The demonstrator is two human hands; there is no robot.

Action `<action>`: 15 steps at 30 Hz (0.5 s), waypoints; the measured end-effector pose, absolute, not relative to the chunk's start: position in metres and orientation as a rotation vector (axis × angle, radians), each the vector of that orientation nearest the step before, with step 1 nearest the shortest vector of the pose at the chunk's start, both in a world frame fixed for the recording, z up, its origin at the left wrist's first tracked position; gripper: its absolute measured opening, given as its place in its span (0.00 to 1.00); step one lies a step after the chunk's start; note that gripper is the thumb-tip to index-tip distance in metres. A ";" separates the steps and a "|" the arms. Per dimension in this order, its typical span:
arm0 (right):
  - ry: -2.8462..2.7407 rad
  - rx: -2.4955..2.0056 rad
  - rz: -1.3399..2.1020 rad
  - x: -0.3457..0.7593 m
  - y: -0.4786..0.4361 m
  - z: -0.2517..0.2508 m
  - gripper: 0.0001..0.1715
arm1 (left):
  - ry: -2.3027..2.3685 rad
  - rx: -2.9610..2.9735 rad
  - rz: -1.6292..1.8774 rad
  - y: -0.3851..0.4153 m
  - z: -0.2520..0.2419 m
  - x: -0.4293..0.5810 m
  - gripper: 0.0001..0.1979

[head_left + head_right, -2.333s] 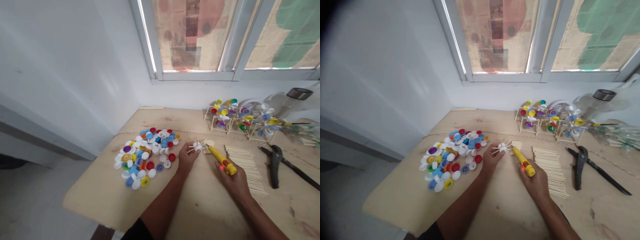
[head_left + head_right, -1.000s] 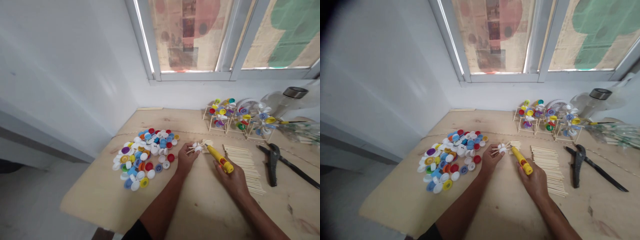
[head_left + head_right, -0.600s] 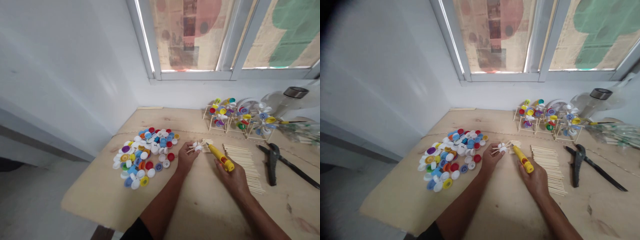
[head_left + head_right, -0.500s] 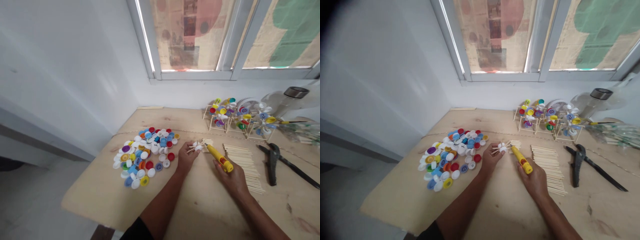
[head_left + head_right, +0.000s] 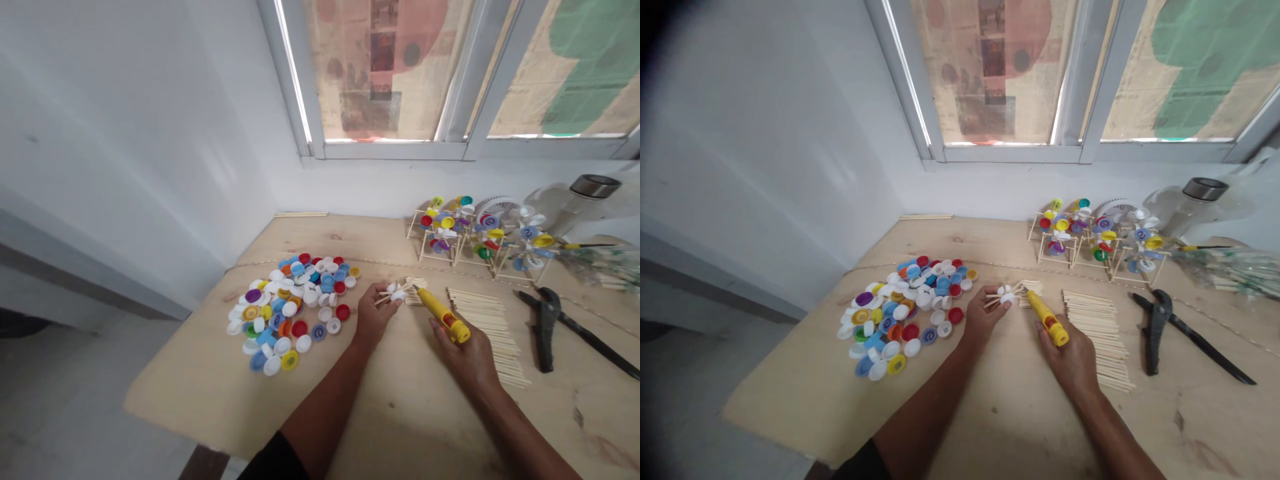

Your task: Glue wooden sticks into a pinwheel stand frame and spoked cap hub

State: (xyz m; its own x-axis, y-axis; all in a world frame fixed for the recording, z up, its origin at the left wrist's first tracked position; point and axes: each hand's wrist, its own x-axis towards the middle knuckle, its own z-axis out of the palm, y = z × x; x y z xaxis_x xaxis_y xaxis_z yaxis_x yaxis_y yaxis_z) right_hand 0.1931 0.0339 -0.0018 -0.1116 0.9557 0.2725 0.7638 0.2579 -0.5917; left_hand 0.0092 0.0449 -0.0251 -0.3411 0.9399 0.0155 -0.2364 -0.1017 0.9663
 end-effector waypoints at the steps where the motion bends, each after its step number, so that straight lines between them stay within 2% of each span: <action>1: -1.913 -1.556 0.406 0.194 0.035 -0.003 0.23 | 1.225 0.877 1.610 0.045 -0.025 0.009 0.18; 15: -1.944 -1.539 0.424 0.191 0.031 -0.001 0.21 | 1.202 0.859 1.614 0.045 -0.025 0.010 0.19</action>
